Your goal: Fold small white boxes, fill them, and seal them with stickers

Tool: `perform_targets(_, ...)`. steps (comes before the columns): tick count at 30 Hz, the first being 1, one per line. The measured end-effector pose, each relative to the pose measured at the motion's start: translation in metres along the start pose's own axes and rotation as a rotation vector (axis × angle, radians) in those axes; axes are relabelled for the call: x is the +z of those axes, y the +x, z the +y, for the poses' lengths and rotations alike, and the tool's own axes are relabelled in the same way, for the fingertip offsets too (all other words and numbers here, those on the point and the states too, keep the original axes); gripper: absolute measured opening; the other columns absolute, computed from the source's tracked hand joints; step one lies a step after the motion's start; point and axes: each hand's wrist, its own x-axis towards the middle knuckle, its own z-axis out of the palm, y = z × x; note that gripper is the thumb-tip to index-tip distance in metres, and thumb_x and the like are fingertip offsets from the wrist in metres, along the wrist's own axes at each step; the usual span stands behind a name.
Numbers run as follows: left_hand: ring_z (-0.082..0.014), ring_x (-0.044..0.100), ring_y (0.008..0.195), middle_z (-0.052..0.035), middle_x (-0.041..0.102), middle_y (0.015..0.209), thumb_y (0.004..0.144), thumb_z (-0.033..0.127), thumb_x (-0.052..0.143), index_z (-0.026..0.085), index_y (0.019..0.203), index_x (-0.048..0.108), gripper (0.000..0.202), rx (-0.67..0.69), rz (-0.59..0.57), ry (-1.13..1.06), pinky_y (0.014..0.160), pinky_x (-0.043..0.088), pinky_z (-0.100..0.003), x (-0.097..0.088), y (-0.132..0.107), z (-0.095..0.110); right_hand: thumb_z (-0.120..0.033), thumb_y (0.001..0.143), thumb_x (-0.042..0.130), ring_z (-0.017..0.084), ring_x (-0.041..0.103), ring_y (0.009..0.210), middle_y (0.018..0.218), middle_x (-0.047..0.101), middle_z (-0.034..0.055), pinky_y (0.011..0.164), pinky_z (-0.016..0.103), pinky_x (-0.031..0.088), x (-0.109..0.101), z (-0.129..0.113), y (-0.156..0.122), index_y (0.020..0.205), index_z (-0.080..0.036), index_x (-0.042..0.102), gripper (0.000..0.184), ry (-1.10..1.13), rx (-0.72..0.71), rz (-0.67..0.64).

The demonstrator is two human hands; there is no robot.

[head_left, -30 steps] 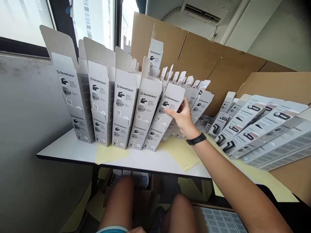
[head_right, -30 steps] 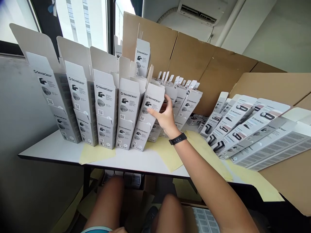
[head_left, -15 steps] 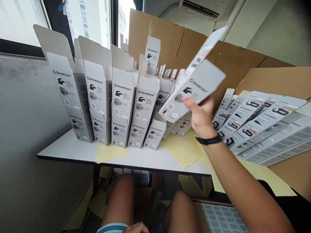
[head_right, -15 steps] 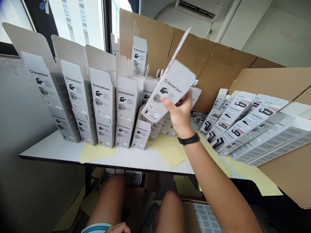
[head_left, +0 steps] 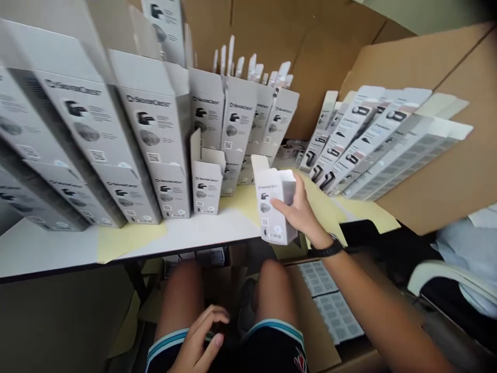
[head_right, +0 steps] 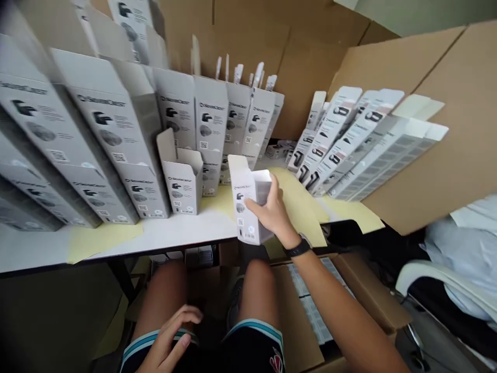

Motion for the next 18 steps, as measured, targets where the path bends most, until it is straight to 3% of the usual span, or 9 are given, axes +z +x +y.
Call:
perform_targets(3,-0.0257,0.054,0.130,-0.0113,0.057,0.138,0.101,0.036,0.045,0.025,0.119,0.059,0.025,0.136,0.052,0.108,0.106,0.047,-0.040,-0.008,0.027,0.022,-0.065,0.081,0.063,0.033,0.063,0.102,0.126,0.048,0.0194,0.090,0.051,0.052,0.014,-0.004,0.006,0.157,-0.025,0.024,0.094,-0.225,0.196,-0.094)
perform_targets(7,-0.0283,0.037,0.147,-0.0141,0.044,0.152,0.100,0.031,0.049,0.023,0.126,0.053,0.028,0.468,0.212,0.223,0.118,0.033,-0.050,-0.024,0.092,0.058,-0.059,0.093,0.047,0.027,0.065,0.088,0.116,0.052,0.0138,0.088,0.048,0.052,0.022,-0.017,0.018,0.137,-0.031,0.055,0.053,-0.383,0.182,-0.341)
perform_targets(10,-0.0270,0.040,0.145,-0.0141,0.048,0.150,0.100,0.029,0.049,0.022,0.122,0.054,0.024,0.536,0.258,0.215,0.117,0.034,-0.050,-0.033,0.139,0.081,-0.051,0.094,0.051,0.027,0.062,0.095,0.113,0.054,0.0122,0.090,0.046,0.052,0.020,-0.017,0.015,0.135,-0.031,0.058,0.047,-0.334,0.125,-0.364)
perform_targets(13,-0.0250,0.052,0.133,-0.0117,0.058,0.138,0.100,0.028,0.052,0.021,0.111,0.060,0.015,0.569,0.267,0.251,0.110,0.041,-0.046,-0.039,0.170,0.095,-0.043,0.095,0.053,0.023,0.060,0.099,0.113,0.051,0.0114,0.093,0.041,0.051,0.008,-0.015,-0.001,0.139,-0.027,0.056,0.047,-0.176,-0.025,-0.206)
perform_targets(15,-0.0223,0.059,0.121,-0.0102,0.063,0.125,0.099,0.025,0.053,0.020,0.100,0.063,0.011,0.604,0.305,0.284,0.103,0.044,-0.041,-0.041,0.184,0.100,-0.040,0.096,0.054,0.017,0.058,0.089,0.107,0.053,0.0090,0.086,0.034,0.052,-0.004,-0.017,-0.016,0.129,-0.024,0.064,0.038,0.006,-0.170,-0.135)
perform_targets(18,-0.0198,0.062,0.109,-0.0089,0.065,0.113,0.098,0.022,0.054,0.018,0.093,0.063,0.012,0.643,0.335,0.336,0.095,0.047,-0.036,-0.041,0.200,0.107,-0.036,0.092,0.063,0.012,0.053,0.076,0.093,0.056,0.0045,0.070,0.025,0.048,-0.017,-0.025,-0.037,0.108,-0.020,0.071,0.024,0.240,-0.326,-0.205)
